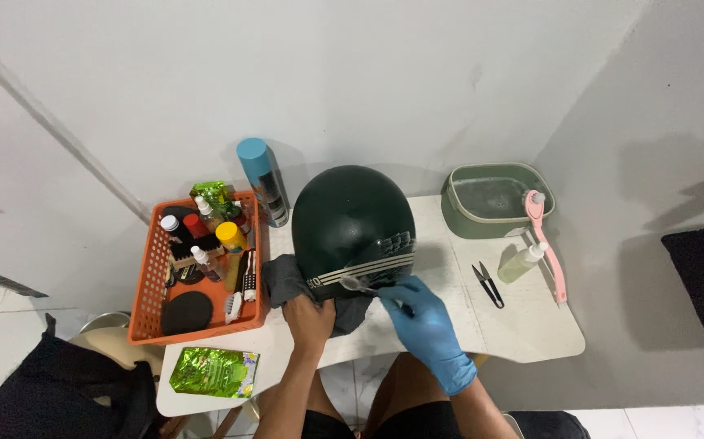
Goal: The person scrubs a dark green motorcycle helmet with a soapy sponge, then wipes it dry with a cloth. They apply a liquid from a pump bottle and use a small metal tool to scrape the surface near the logo.
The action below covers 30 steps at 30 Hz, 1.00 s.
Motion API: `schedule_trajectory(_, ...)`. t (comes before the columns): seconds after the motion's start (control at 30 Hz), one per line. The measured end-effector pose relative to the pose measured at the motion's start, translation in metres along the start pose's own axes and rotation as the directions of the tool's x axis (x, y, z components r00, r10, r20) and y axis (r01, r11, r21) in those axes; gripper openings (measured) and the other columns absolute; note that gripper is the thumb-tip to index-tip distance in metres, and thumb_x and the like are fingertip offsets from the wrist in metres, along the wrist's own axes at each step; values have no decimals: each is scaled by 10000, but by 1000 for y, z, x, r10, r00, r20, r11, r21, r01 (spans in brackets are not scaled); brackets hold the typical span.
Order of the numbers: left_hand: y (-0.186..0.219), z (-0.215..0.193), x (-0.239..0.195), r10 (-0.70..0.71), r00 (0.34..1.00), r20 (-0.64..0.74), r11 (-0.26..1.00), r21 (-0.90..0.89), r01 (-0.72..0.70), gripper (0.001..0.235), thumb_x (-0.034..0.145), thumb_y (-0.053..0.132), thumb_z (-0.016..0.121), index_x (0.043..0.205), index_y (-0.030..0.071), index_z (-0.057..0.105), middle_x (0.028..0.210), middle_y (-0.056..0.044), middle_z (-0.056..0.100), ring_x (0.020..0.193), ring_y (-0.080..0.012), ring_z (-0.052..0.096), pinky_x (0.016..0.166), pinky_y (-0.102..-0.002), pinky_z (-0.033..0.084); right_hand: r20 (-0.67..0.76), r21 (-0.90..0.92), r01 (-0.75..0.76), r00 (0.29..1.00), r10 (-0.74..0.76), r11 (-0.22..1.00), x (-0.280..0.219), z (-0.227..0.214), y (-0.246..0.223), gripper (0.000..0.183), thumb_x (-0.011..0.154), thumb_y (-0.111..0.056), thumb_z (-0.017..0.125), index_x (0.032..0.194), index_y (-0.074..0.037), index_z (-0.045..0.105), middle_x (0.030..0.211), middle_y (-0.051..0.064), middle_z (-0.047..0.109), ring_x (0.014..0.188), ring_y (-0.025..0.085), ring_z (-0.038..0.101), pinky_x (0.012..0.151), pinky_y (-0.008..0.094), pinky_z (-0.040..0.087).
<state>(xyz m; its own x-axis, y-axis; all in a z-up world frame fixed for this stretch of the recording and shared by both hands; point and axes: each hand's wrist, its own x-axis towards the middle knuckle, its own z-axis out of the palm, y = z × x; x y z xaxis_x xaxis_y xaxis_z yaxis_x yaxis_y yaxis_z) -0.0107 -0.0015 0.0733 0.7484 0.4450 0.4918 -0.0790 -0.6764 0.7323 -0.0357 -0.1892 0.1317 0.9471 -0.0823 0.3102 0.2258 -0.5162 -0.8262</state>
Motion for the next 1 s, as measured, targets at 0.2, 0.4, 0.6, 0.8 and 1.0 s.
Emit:
schedule_trajectory(0.2, -62, 45, -20, -58, 997, 44, 998, -18, 59, 239, 834, 218, 746, 809, 71, 559, 504, -111, 569, 468, -317, 629, 518, -384, 497, -46, -53, 78, 996, -81, 996, 5, -10, 9, 113, 871, -152, 751, 934, -197, 833, 879, 57, 724, 739, 264, 735, 648, 363, 612)
schedule_trajectory(0.4, -67, 48, -26, -47, 997, 54, 999, -18, 48, 211, 825, 179, 737, 827, 43, 576, 543, -136, 598, 515, -339, 650, 562, -402, 521, -238, 40, -55, 969, 63, 998, 7, -15, 16, 107, 913, -110, 723, 953, -159, 810, 887, -10, 684, 672, 103, 650, 680, 236, 551)
schedule_trajectory(0.6, -16, 11, -8, -30, 999, 12, 1000, -4, 30, 311, 826, 221, 750, 952, 14, 554, 656, -178, 597, 634, -426, 672, 606, -503, 530, -132, 97, -171, 974, 183, 980, 7, -15, -8, 81, 883, -163, 734, 929, -164, 800, 839, 47, 702, 692, 199, 684, 672, 334, 572)
schedule_trajectory(0.8, -62, 42, -21, -96, 991, 97, 995, -20, 98, 182, 842, 183, 715, 807, 34, 617, 526, -103, 588, 500, -285, 633, 569, -371, 507, 24, 83, -75, 997, 73, 994, 0, -3, 7, 67, 835, -99, 792, 829, -162, 812, 733, 15, 705, 569, 144, 618, 597, 300, 558)
schedule_trajectory(1.0, -22, 15, -10, -36, 999, 26, 999, -38, 37, 230, 839, 189, 737, 891, 48, 562, 589, -144, 598, 568, -337, 664, 594, -392, 515, -131, 199, -42, 989, 69, 979, 10, -10, 20, 77, 897, -75, 709, 880, -132, 759, 783, 84, 673, 677, 231, 667, 677, 358, 570)
